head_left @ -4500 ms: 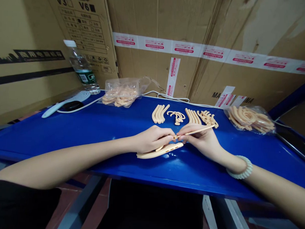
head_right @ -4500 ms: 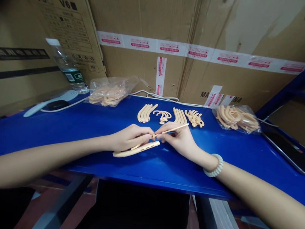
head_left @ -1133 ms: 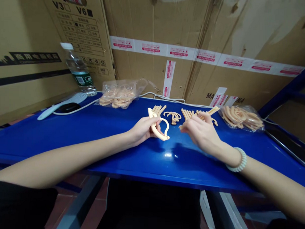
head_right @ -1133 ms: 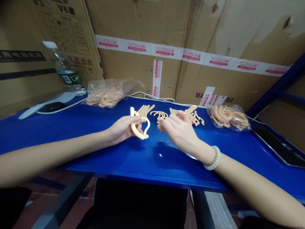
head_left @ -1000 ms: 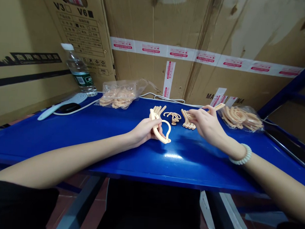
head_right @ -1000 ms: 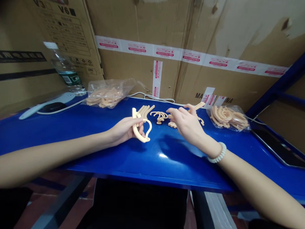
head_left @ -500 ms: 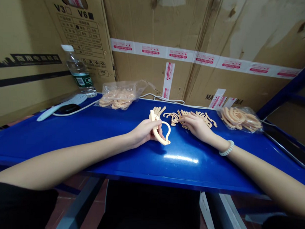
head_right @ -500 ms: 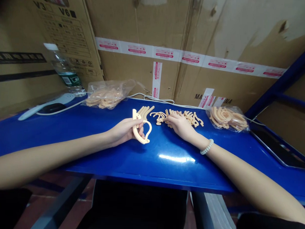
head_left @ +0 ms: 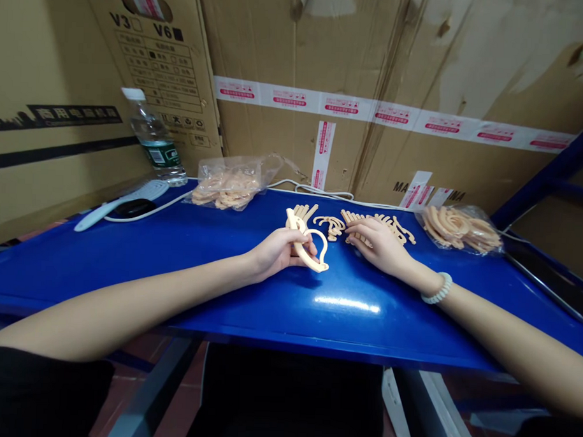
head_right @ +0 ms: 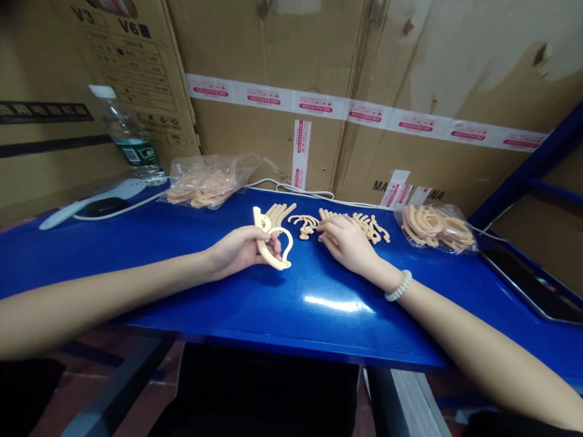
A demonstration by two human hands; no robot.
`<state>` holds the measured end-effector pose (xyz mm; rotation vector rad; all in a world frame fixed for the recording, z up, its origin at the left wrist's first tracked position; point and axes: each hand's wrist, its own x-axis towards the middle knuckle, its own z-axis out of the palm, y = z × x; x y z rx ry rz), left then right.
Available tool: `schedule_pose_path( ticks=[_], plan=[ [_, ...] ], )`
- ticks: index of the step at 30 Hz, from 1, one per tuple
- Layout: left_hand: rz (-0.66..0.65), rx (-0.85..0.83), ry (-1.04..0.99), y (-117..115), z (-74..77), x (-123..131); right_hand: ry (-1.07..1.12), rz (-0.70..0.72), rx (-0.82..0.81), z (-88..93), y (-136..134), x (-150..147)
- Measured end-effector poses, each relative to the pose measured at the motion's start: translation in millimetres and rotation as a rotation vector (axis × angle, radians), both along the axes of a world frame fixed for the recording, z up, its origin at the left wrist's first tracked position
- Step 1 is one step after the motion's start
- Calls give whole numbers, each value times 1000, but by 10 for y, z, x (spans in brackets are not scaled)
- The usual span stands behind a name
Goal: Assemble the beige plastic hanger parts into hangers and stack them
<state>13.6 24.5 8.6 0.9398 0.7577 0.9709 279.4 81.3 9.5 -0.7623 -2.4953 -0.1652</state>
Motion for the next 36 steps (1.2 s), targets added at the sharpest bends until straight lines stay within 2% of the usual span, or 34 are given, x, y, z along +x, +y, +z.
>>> schedule_pose_path(
  ticks=[5,11,14,18,21,24,26,28,30,33,36],
  plan=[
    [-39,188,108,-38,-79,20,78,97,53,101,-357,-177],
    [44,502,239,-46,-82,-23,99,223,-48,180,-708,-342],
    [98,651,342,-31,-73,-48,233,225,-266,192,-719,-335],
    [165,864,479,-42,-79,-45,480,261,-758,204,-687,-320],
    [196,895,512,-57,-90,-42,604,265,-941,215,-694,-333],
    [224,882,525,-48,-99,-60,702,226,-928,224,-696,-338],
    [260,947,588,-30,-103,-84,749,166,-870,225,-673,-327],
    [296,1083,693,-9,-111,-107,783,87,-817,223,-634,-310],
    [332,1251,797,9,-130,-126,756,36,-830,217,-603,-296],
    [361,1493,906,24,-170,-139,592,49,-953,200,-610,-300],
    [385,1666,991,17,-196,-143,462,96,-1049,173,-676,-333]
  ],
)
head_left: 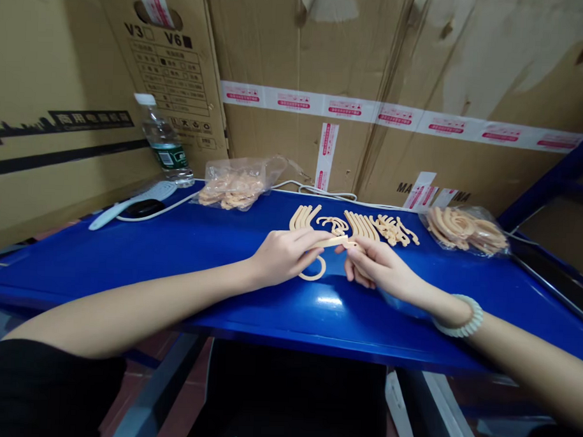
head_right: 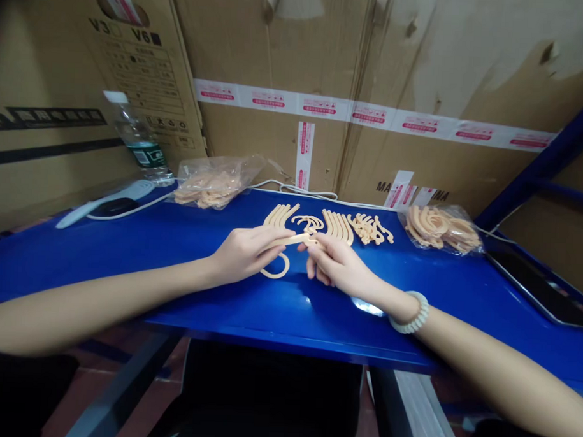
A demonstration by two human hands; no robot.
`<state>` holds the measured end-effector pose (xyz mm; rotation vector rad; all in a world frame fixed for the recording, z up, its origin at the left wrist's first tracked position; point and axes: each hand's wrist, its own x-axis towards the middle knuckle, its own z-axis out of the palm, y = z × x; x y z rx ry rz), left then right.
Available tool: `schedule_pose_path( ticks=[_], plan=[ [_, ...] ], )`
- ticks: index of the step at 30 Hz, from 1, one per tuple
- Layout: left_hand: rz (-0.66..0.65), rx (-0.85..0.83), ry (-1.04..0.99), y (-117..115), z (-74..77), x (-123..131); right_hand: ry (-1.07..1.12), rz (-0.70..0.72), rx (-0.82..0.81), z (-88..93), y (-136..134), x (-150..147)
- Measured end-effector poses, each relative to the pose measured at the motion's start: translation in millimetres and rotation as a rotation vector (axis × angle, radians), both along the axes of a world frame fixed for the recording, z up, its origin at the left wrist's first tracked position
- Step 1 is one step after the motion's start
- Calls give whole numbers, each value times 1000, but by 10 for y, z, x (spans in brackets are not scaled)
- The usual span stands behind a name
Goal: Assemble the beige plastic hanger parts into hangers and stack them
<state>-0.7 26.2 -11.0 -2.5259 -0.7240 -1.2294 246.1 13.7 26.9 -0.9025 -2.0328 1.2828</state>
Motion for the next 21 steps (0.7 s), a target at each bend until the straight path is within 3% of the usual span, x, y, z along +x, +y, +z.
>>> schedule_pose_path(
  ticks=[6,11,15,21],
  plan=[
    [103,240,209,-30,34,21,-86,59,-196,-25,-78,-63],
    [159,226,356,-49,69,53,-139,34,-212,-3,-99,-87],
    [168,20,396,-101,124,63,-180,1,-76,18,-159,-97],
    [91,-281,222,-154,174,73,-279,-18,371,28,-183,-81]
  ],
)
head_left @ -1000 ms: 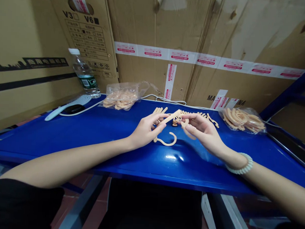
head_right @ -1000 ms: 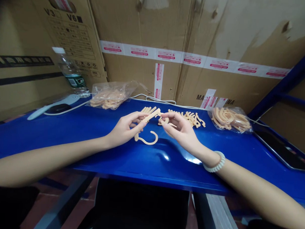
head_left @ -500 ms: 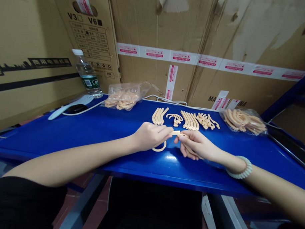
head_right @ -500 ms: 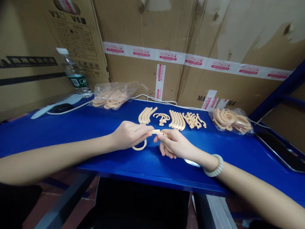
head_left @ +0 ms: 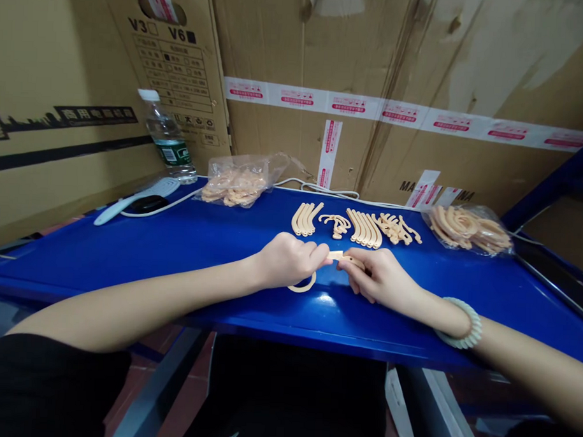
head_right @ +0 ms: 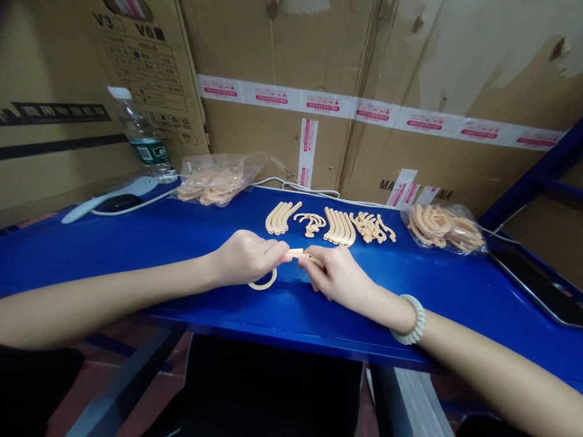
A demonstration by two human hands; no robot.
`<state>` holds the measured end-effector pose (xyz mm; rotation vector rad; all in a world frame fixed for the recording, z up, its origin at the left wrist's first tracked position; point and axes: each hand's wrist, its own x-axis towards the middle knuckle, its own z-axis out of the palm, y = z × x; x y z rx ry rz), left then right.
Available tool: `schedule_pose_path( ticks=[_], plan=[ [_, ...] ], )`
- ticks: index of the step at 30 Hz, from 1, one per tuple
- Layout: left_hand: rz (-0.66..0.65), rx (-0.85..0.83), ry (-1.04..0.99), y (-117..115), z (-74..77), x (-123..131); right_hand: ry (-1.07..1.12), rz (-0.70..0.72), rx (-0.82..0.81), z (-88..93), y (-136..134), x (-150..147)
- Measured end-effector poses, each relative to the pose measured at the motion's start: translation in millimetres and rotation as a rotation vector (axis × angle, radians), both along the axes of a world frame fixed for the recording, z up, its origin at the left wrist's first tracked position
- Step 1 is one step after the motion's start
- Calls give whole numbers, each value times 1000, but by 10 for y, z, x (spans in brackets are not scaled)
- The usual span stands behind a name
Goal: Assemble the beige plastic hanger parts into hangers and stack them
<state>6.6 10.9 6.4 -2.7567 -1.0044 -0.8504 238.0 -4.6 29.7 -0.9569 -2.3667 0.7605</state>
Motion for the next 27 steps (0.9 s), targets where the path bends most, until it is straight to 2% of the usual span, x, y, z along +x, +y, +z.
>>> schedule_pose_path(
  ticks=[5,7,11,14,16,19,22,27],
  plan=[
    [50,-100,-112,10,-46,3,-106,35,428,-63,15,20],
    [86,-124,-136,20,-51,-6,-140,45,542,-31,45,46],
    [73,-240,-282,26,2,-38,-70,-135,542,211,263,244],
    [114,-501,-461,40,49,-48,-52,-261,618,416,557,546],
    [145,-682,-564,67,55,-41,-78,-320,680,478,768,771],
    [127,-908,-708,122,35,-18,-200,-296,720,441,1040,1041],
    [79,-1098,-826,156,17,4,-305,-236,717,336,1223,1191],
    [99,-1214,-914,125,41,38,-385,-239,598,243,1370,1317]
  ],
)
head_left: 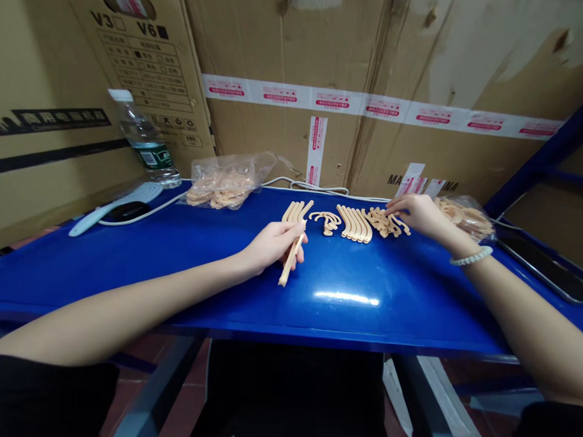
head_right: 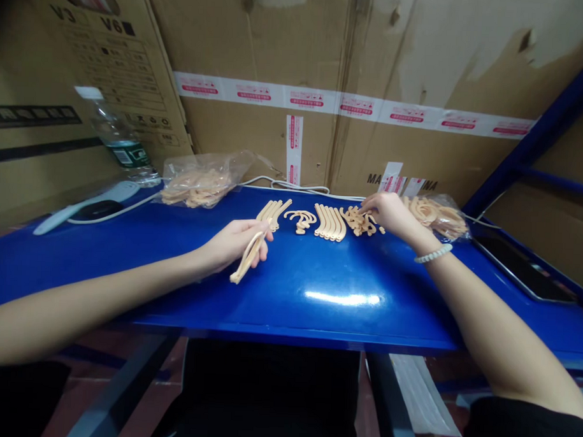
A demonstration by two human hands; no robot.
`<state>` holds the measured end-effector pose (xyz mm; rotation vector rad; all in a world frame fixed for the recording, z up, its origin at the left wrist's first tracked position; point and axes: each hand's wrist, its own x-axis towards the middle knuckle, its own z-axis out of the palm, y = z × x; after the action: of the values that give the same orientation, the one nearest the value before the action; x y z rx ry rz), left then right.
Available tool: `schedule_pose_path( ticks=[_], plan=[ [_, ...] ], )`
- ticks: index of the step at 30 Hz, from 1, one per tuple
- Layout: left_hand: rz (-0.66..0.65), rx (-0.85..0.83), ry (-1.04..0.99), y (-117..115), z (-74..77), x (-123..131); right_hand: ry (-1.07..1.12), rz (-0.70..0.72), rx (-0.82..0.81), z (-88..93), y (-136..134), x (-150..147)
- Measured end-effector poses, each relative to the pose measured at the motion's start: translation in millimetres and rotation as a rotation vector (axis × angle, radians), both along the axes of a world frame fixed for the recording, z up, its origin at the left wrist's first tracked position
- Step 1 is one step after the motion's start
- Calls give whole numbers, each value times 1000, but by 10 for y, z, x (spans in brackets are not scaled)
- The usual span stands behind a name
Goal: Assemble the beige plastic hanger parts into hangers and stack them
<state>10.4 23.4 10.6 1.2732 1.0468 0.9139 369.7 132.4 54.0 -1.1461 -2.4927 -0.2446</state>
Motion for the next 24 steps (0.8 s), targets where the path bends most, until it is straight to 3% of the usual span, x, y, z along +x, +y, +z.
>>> schedule_pose_path(
  ticks=[6,10,12,15,19,21,24],
  plan=[
    [100,-82,-42,-39,74,33,-84,-136,-55,16,43,78],
    [138,-31,-87,-38,72,34,-113,-128,-8,42,-78,-62],
    [153,27,-108,-29,44,27,-11,-58,96,53,-251,-257],
    [168,138,-115,-17,-10,13,209,197,202,44,-669,-683],
    [142,271,-113,-29,-59,-2,64,610,212,-89,-1248,-1198],
    [125,304,-108,-40,-70,-4,-73,629,259,-194,-1390,-1321],
    [91,343,-106,-39,-75,-10,-122,566,337,-323,-1381,-1350]
  ],
)
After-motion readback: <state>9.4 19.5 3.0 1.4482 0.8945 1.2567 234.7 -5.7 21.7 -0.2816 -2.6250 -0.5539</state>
